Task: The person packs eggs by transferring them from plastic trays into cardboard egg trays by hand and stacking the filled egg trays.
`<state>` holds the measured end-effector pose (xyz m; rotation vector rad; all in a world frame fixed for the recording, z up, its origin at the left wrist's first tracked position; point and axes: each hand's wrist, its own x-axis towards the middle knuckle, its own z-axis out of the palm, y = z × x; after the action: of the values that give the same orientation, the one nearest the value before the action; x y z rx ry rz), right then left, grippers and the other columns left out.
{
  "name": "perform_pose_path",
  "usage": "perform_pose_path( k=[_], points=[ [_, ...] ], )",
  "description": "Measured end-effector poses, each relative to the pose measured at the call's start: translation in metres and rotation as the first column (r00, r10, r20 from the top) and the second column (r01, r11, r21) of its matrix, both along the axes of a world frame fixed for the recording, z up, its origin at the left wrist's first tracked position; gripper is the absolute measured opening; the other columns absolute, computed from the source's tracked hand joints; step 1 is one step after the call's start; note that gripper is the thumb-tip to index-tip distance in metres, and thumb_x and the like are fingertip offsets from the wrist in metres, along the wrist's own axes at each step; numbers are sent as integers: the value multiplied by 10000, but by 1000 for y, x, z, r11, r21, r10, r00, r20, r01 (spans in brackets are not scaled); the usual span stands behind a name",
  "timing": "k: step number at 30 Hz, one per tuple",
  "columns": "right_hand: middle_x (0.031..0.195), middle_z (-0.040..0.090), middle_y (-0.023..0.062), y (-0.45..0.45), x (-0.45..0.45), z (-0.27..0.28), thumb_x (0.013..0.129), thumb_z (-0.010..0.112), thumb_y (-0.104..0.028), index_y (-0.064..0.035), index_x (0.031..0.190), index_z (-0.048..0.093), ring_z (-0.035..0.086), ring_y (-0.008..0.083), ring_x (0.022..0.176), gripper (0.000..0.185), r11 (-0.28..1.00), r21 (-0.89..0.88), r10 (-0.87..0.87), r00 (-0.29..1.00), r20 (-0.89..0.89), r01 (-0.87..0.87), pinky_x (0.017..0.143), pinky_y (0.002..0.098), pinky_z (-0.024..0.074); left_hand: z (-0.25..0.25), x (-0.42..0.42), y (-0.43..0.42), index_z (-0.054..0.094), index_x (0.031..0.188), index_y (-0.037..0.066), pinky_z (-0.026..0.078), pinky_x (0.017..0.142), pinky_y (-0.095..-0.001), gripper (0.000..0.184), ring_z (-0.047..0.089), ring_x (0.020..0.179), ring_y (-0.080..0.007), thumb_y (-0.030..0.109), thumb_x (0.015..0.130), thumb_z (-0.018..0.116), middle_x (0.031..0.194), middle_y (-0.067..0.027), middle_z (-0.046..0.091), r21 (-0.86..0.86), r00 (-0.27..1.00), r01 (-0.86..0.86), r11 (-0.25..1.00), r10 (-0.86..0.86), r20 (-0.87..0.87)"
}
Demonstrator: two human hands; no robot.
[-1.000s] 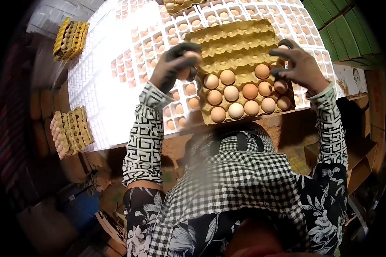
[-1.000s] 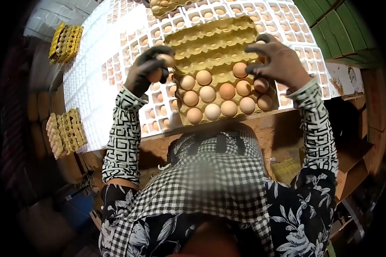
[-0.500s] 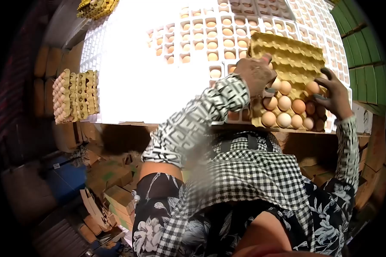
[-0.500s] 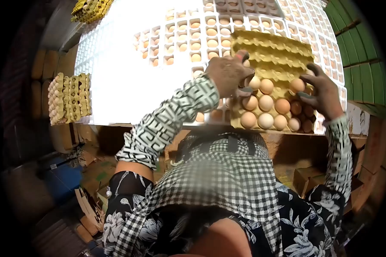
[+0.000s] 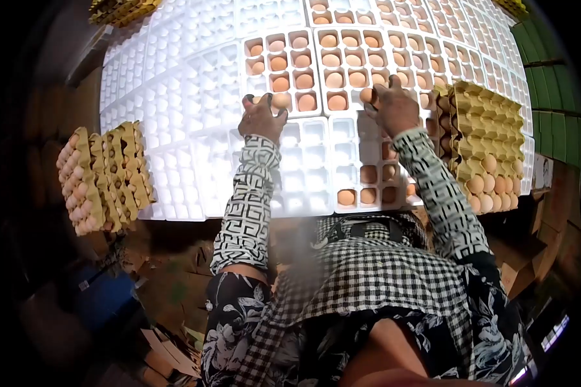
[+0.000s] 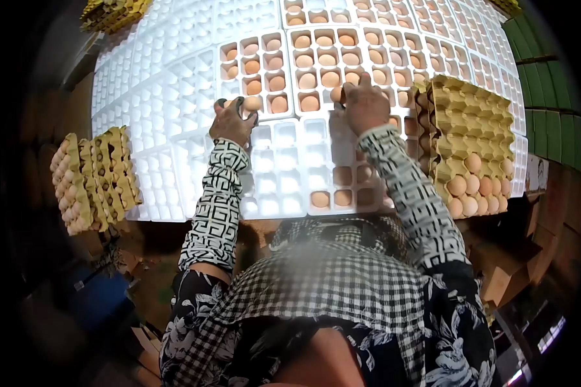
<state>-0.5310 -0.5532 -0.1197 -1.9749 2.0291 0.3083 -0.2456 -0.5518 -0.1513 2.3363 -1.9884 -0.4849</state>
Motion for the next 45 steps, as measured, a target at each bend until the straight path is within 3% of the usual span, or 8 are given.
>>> perform_pose_path(
  k=[10, 16, 22, 30, 36, 39, 43, 45],
  points=[
    [1267, 551, 88, 49, 50, -19, 882, 618, -194, -226, 1246, 602, 660, 260, 953, 366, 894, -99, 447, 855, 265, -436, 763, 385, 570, -28, 49, -41, 675, 1163, 117, 456, 982, -395, 333, 592, 1070, -323, 165, 834, 670, 1134, -128, 655, -349, 759, -120, 930, -141, -636],
    [1141, 597, 133, 60, 17, -11, 835, 637, -38, -115, 1282, 575, 636, 297, 918, 457, 885, -242, -60, 611, 790, 399, 804, 395, 520, -37, 67, -55, 647, 1185, 18, 538, 634, -311, 315, 644, 742, -183, 140, 895, 653, 1078, -112, 666, -297, 730, -74, 952, -151, -666],
    [1191, 555, 181, 55, 2, -63, 780, 635, -68, -86, 1172, 600, 549, 376, 1127, 394, 877, -479, 297, 751, 590, 30, 991, 467, 437, -67, 43, -40, 598, 1253, 137, 417, 1016, -454, 453, 536, 1168, -329, 48, 809, 615, 1264, -142, 558, -612, 928, 330, 718, -365, 73],
    [963, 670, 118, 118, -134, 105, 723, 758, -239, -86, 1129, 641, 656, 295, 940, 449, 675, -623, -96, 884, 458, 396, 821, 397, 521, -17, -32, 4, 641, 1191, 20, 474, 928, -418, 378, 598, 1043, -327, 49, 817, 689, 1141, -176, 626, -448, 724, -112, 887, -236, -648],
    [927, 694, 131, 132, -295, 80, 787, 760, -357, -74, 1230, 575, 677, 247, 833, 558, 916, -359, -159, 984, 84, 179, 739, 376, 533, 94, -274, 54, 651, 1180, 78, 453, 966, -463, 562, 573, 1133, -352, 277, 676, 802, 1192, -140, 628, -506, 336, 675, 536, -835, -436],
    [1009, 682, 126, 144, -342, 121, 887, 634, -264, -9, 1228, 588, 659, 254, 997, 428, 803, -45, -287, 451, 845, 595, 900, 369, 525, 99, -358, 88, 641, 1200, 121, 350, 1071, -497, 532, 528, 1183, -376, 346, 731, 754, 1225, -128, 601, -411, 305, 831, 376, -924, -229],
    [1078, 643, 112, 166, -432, 142, 936, 545, -188, 54, 1252, 534, 634, 213, 1033, 398, 724, 273, 67, -458, 886, 633, 998, 331, 493, 104, -397, 90, 655, 1114, 97, 402, 1034, -483, 369, 578, 1079, -322, 255, 786, 716, 1102, -125, 639, -325, 354, 849, 417, -905, -234],
    [1048, 659, 85, 160, -465, 133, 923, 593, -258, 26, 1207, 566, 648, 186, 985, 403, 749, -68, 38, 59, 998, 659, 890, 311, 529, 101, -387, 89, 638, 1132, 100, 373, 1041, -495, 420, 561, 1086, -288, 289, 764, 708, 1068, -129, 618, -399, 272, 868, 296, -955, -117]
  ],
)
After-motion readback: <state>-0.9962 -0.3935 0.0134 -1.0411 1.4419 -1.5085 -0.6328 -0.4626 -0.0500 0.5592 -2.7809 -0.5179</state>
